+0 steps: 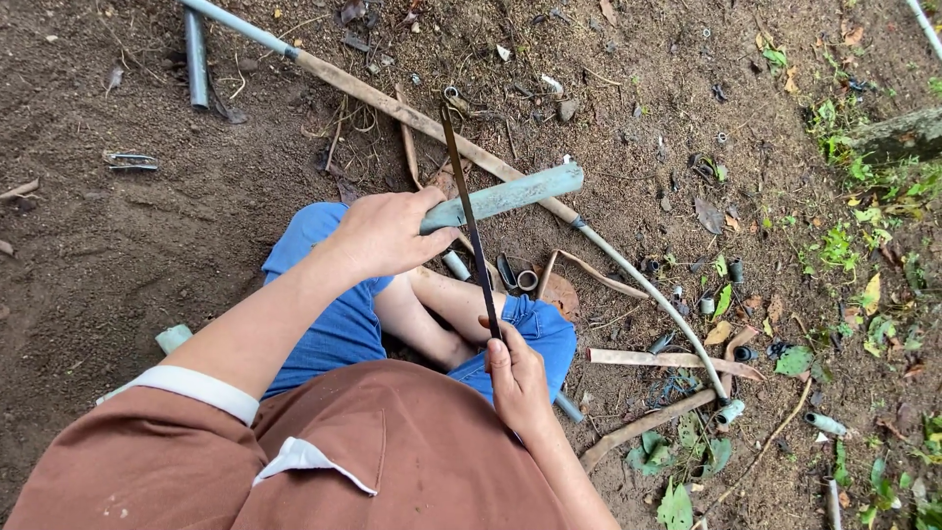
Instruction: The person sits on the ground and uses a hand saw to cut a light blue PVC pipe. The pipe is held steady between the person's legs while they saw through it. The task continues until the pipe is cut.
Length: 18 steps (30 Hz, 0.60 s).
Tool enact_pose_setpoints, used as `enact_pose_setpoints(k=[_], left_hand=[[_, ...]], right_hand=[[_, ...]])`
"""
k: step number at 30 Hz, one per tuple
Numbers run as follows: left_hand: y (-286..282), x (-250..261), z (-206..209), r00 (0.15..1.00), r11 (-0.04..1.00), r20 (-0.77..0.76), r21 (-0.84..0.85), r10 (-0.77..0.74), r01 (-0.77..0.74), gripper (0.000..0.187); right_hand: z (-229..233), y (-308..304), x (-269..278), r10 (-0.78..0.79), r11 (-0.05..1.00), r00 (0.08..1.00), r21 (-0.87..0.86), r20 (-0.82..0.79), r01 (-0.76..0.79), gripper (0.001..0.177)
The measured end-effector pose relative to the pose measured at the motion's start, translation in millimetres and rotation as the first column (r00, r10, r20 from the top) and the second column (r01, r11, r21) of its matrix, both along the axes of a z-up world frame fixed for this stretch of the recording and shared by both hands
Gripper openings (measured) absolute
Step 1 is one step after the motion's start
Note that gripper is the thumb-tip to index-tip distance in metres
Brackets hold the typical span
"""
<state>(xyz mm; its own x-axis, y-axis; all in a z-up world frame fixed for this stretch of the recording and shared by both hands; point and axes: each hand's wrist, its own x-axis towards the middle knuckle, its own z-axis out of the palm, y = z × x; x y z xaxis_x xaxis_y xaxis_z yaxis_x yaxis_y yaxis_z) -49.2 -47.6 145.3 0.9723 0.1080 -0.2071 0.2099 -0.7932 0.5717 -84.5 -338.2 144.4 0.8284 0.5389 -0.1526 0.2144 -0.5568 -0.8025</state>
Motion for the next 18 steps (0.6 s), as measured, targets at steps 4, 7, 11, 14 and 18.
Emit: enact_pose_setpoints(k=[4,7,11,14,18], left_hand=[[2,4,-10,0.999,0.998,-0.014,-0.054,-0.043,0.042,0.039],[1,6,-18,0.998,0.994,-0.013,-0.090,-0.061,0.059,0.043],[1,6,1,0.997,0.996,0.053,-0.065,-0.060,0.063,0.037],[1,6,-5,0.996,0.999,0.082,0.027,-0.043,0.041,0.033],[1,10,-7,0.998,0.998,0.065,0.060,0.014,-0.018,0.034]], right_hand=[[-7,-1,3,0.017,0.997,1.000,0.075,0.006,-0.017,0.040],[-12,-4,3,0.034,0.991,0.999,0.128,0.016,-0.036,0.042],[-16,-5,0,0.037,0.989,0.999,0.145,0.006,-0.037,0.043],[-21,-7,-2,0.035,0.988,0.999,0.152,-0.011,-0.033,0.043],[-19,-7,-4,0.039,0.991,0.998,0.126,-0.043,-0.033,0.041]])
